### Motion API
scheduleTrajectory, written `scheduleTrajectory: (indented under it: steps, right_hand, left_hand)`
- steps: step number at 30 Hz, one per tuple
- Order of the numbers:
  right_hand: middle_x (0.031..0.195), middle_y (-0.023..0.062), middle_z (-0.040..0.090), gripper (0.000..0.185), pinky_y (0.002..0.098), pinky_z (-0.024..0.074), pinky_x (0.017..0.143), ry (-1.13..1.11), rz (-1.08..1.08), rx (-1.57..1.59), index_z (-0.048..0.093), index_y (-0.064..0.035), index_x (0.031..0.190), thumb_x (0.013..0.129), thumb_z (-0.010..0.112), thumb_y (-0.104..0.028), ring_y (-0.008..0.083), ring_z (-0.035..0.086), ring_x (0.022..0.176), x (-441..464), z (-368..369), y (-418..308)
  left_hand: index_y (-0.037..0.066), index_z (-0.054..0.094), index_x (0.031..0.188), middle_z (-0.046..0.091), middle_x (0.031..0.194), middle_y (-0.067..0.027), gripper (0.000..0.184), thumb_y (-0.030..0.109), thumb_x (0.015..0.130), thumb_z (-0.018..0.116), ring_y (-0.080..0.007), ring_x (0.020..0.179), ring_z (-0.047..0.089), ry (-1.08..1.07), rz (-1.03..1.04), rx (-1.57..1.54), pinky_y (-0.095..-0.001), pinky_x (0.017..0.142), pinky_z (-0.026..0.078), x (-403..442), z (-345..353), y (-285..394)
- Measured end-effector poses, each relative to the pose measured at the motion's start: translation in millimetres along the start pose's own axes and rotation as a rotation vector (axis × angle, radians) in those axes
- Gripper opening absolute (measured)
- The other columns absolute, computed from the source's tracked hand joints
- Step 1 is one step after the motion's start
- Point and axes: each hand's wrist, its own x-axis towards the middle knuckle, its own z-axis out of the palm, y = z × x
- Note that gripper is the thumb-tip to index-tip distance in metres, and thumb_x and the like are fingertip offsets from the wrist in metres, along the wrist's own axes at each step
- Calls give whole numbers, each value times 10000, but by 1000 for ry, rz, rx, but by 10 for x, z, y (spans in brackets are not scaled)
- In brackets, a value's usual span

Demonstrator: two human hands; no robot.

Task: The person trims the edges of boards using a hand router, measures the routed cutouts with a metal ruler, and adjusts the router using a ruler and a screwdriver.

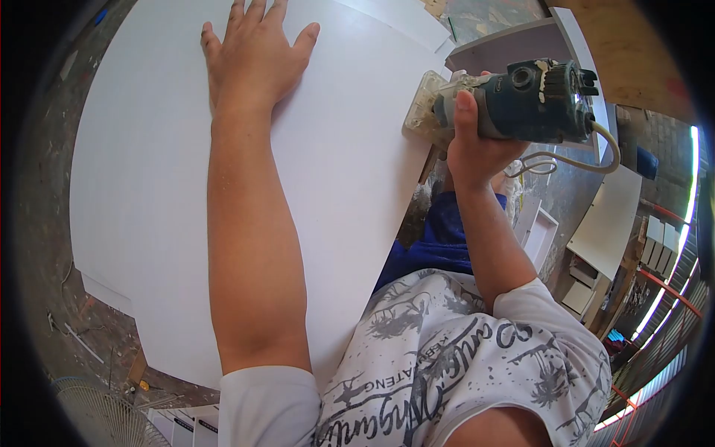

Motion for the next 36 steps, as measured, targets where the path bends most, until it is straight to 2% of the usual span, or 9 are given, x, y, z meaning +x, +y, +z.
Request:
scheduleTrajectory:
  steps: [8,17,28,36]
  right_hand:
    - [1179,170,674,670,322,593,886,-10,-5,3,446,24,1349,834,857,-95,200,684,1012,1,9,-3]
    - [1145,159,685,625,312,592,854,25,-18,-7,489,49,1294,833,863,-143,183,680,960,-14,37,-15]
    - [1149,188,690,626,313,599,867,68,-70,12,471,63,1314,834,844,-87,202,692,1002,-67,-9,123]
    - [1160,170,675,659,304,599,878,110,-86,66,430,49,1344,842,839,-77,196,692,995,-56,-13,169]
  left_hand:
    - [79,409,1570,342,1666,-101,648,413,1031,543,-264,1568,239,25,40,-24,-502,1301,119,-4,71,-26]
    - [94,397,1578,338,1669,-88,642,416,1039,530,-261,1569,235,14,6,10,-495,1305,120,-36,97,-10]
    - [91,377,1587,317,1679,-84,641,416,1051,512,-254,1575,216,18,11,11,-488,1309,102,-139,163,-18]
    - [91,370,1591,312,1681,-86,640,416,1055,499,-252,1578,209,29,12,29,-494,1308,101,-279,171,37]
